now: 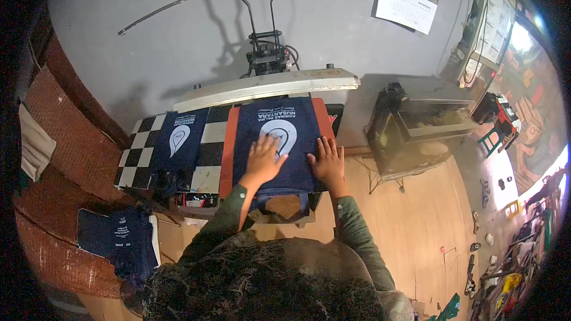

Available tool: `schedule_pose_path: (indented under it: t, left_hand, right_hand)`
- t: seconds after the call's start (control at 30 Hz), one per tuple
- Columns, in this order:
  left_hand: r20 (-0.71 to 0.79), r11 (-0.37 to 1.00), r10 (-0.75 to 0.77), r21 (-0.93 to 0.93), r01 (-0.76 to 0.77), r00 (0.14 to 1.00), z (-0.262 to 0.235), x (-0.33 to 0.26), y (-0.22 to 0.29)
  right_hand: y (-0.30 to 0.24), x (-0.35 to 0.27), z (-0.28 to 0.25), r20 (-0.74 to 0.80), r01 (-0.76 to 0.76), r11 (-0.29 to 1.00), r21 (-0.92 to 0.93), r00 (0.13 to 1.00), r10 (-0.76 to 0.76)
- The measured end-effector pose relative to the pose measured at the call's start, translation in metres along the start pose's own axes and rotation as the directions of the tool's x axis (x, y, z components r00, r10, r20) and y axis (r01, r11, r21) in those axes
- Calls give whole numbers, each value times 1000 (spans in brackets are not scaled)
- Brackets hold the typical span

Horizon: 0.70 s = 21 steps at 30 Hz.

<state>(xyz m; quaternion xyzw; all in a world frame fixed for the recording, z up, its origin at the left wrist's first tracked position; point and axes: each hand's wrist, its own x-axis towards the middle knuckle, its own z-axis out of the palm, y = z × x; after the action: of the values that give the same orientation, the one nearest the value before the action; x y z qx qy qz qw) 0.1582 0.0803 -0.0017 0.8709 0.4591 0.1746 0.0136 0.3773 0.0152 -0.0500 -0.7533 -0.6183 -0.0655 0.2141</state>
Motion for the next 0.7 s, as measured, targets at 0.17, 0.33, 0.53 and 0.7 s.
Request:
schedule_pose_path:
  t: [0.17,0.33,0.53,0.7]
  left_hand:
    - [100,996,37,-83,-28,994,32,-6,11]
    - [117,994,-60,-83,70,991,23,-15,-14]
    - [67,964,-265,55,262,962,-5,-50,-66]
    - [-110,913,-359,166,374,927,-15,-74,-78]
  right_hand:
    - [3,0,-1,30,-11,1000,-16,999,11]
    - [-1,1,-6,61,-19,1000,8,998,18]
    - [2,0,-9,95,-31,1000,0,995,31]
    - [-2,0,-14,115,-32,999,7,993,31]
